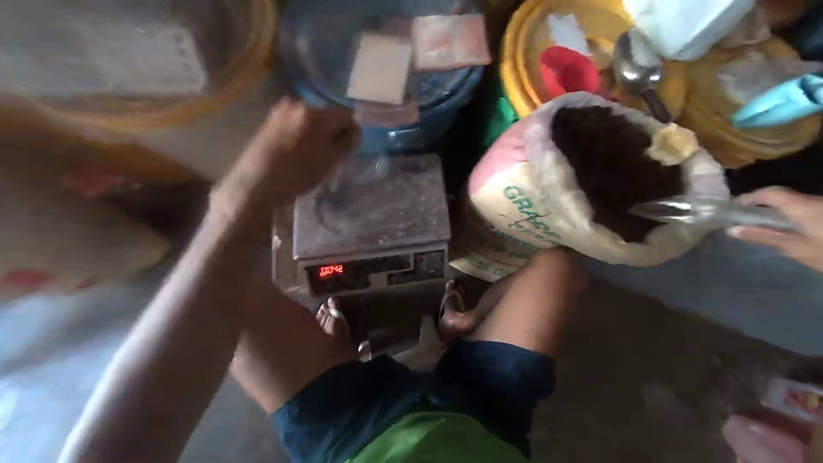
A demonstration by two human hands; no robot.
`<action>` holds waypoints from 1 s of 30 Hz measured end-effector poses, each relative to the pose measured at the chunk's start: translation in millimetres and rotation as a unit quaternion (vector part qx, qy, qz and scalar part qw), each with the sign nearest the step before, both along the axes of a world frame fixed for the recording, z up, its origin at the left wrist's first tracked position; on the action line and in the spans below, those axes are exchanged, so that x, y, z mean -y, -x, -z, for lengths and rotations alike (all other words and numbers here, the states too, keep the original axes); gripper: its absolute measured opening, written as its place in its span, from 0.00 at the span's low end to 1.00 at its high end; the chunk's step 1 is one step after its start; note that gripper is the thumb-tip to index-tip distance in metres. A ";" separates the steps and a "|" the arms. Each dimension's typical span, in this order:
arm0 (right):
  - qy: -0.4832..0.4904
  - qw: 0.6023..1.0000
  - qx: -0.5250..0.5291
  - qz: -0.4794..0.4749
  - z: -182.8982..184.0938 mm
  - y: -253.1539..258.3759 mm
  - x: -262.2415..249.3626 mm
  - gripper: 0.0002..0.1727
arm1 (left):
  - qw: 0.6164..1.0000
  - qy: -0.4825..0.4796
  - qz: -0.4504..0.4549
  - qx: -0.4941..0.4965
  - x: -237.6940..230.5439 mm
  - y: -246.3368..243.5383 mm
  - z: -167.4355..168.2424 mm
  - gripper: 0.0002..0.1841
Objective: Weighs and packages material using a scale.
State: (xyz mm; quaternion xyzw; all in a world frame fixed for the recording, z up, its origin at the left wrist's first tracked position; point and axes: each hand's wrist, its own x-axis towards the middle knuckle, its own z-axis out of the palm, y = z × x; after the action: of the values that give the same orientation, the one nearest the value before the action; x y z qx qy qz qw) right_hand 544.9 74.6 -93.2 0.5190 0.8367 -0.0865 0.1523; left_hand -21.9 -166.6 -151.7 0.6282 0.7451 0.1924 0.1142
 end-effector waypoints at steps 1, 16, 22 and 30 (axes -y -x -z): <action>-0.016 1.000 0.001 -0.001 13.3 -2.2 -5.0 0.23 | 1.000 0.007 0.005 -0.021 -3.8 -18.7 24.2 0.12; -0.070 0.985 -0.157 -0.030 89.8 19.4 -15.2 0.24 | 0.990 0.109 -0.081 -0.025 -32.6 -134.6 128.8 0.18; -0.051 0.971 -0.233 -0.007 108.3 76.1 -4.2 0.25 | 0.991 0.097 -0.088 0.017 -22.8 -131.2 130.9 0.19; -0.037 0.959 -0.278 -0.048 121.8 105.2 -21.9 0.27 | 0.981 0.019 -0.169 0.097 31.1 -116.5 123.4 0.21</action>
State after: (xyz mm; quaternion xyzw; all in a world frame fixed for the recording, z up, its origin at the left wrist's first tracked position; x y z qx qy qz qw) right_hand 439.7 96.5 -215.0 0.4393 0.8724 -0.1886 -0.1014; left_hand 94.6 -197.7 -275.2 0.4696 0.8293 0.2546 0.1639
